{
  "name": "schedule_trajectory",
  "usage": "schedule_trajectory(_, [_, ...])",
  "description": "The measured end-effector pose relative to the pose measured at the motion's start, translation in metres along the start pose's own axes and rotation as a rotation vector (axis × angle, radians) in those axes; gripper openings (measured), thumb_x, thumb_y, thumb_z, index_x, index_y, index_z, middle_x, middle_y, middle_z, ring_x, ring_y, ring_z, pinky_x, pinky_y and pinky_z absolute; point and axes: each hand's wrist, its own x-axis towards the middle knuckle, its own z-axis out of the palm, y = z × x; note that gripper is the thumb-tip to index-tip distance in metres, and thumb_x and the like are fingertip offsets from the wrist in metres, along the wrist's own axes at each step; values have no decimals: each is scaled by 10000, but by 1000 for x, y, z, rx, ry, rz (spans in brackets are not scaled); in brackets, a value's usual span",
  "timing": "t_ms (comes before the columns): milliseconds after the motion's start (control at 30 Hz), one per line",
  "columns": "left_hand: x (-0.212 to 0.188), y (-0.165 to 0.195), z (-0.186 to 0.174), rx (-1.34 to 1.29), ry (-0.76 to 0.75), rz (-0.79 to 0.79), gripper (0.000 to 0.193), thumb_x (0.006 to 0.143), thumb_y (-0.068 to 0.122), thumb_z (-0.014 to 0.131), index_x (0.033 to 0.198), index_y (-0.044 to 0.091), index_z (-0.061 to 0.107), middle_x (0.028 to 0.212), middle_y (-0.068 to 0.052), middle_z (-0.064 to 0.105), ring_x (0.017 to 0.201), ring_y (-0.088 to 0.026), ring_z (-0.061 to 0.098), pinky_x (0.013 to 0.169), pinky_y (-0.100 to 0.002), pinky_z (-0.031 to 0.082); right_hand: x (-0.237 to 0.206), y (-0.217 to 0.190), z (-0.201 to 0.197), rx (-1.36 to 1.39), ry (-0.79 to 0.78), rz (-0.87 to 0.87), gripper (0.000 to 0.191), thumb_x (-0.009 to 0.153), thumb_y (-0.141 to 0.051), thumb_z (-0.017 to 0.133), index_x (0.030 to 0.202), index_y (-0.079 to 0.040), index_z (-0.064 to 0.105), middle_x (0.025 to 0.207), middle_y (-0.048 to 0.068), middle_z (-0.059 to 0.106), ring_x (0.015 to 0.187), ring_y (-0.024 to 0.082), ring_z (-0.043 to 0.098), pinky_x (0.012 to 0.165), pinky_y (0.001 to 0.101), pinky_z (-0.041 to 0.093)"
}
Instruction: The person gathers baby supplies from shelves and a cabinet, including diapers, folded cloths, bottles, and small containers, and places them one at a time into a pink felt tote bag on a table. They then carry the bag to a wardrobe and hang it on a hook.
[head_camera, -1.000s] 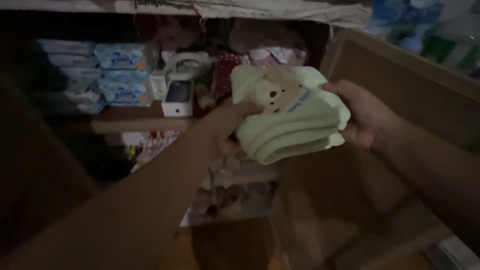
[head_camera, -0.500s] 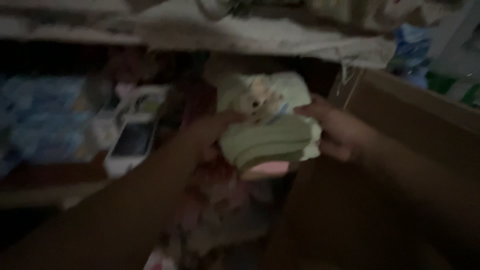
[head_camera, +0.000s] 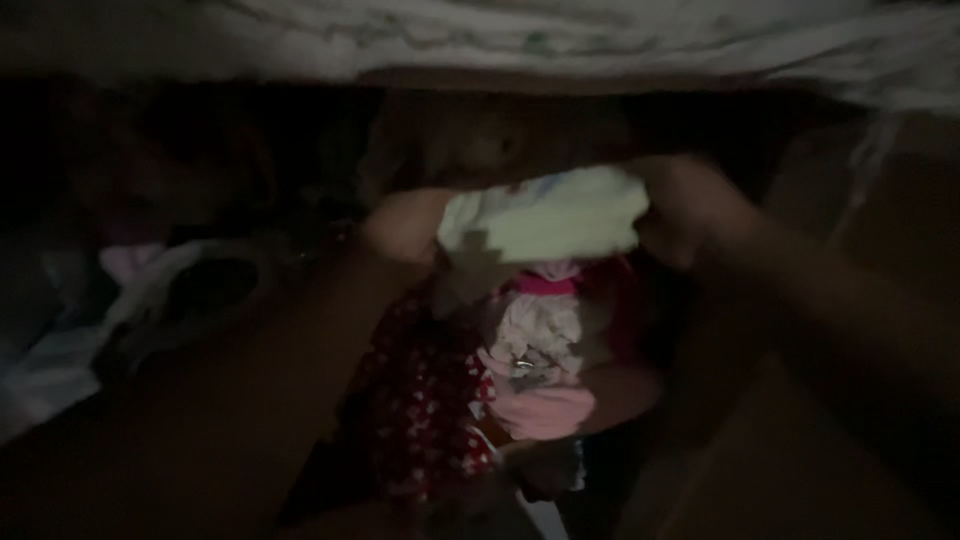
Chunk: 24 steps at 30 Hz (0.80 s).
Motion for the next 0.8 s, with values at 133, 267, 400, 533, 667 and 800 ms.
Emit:
schedule_trajectory(133, [49, -4, -21, 60, 65, 159, 539, 883, 263, 700, 1358, 78, 524, 1270, -182, 615, 1035, -325, 677, 864, -483, 552, 33, 23, -19, -319, 197, 7, 340, 983, -244, 580, 1228, -23, 664, 1117, 156, 739, 1010, 301, 720, 902, 411, 563])
schedule_trajectory(267, [84, -4, -13, 112, 72, 237, 568, 896, 281, 684, 1387, 76, 485, 1302, -201, 583, 1056, -345, 662, 871, -491, 548, 19, 63, 18, -913, -18, -24, 332, 1009, -286, 546, 1196, -44, 675, 1086, 165, 743, 992, 317, 722, 913, 428, 553])
schedule_trajectory(400, [98, -18, 2, 218, 58, 280, 597, 908, 298, 667, 1415, 74, 446, 1334, -219, 550, 1077, -366, 646, 879, -499, 544, 31, 90, 39, -1350, -295, 72, 341, 1035, -329, 512, 1164, -65, 686, 1055, 174, 748, 974, 333, 724, 924, 446, 543])
schedule_trajectory(533, [62, -72, -6, 418, 113, 266, 627, 921, 315, 651, 1444, 71, 406, 1365, -237, 517, 1099, -386, 630, 886, -507, 540, 77, 92, 11, -1343, -181, 88, 367, 1060, -372, 479, 1131, -86, 697, 1024, 183, 752, 955, 349, 726, 936, 463, 534])
schedule_trajectory(667, [36, -90, 4, 554, 144, 285, 657, 933, 333, 635, 1472, 69, 367, 1397, -256, 484, 1120, -407, 614, 894, -515, 536, 75, 99, 15, -1384, -248, 80, 405, 1086, -414, 445, 1099, -107, 708, 993, 193, 757, 937, 365, 728, 947, 481, 524])
schedule_trajectory(800, [26, -86, 26, 694, 149, 346, 688, 946, 350, 618, 1501, 66, 327, 1429, -274, 451, 1141, -427, 598, 902, -523, 533, 47, 85, 23, -1433, -279, 19, 453, 1112, -457, 411, 1067, -127, 719, 962, 202, 761, 919, 381, 730, 958, 498, 514])
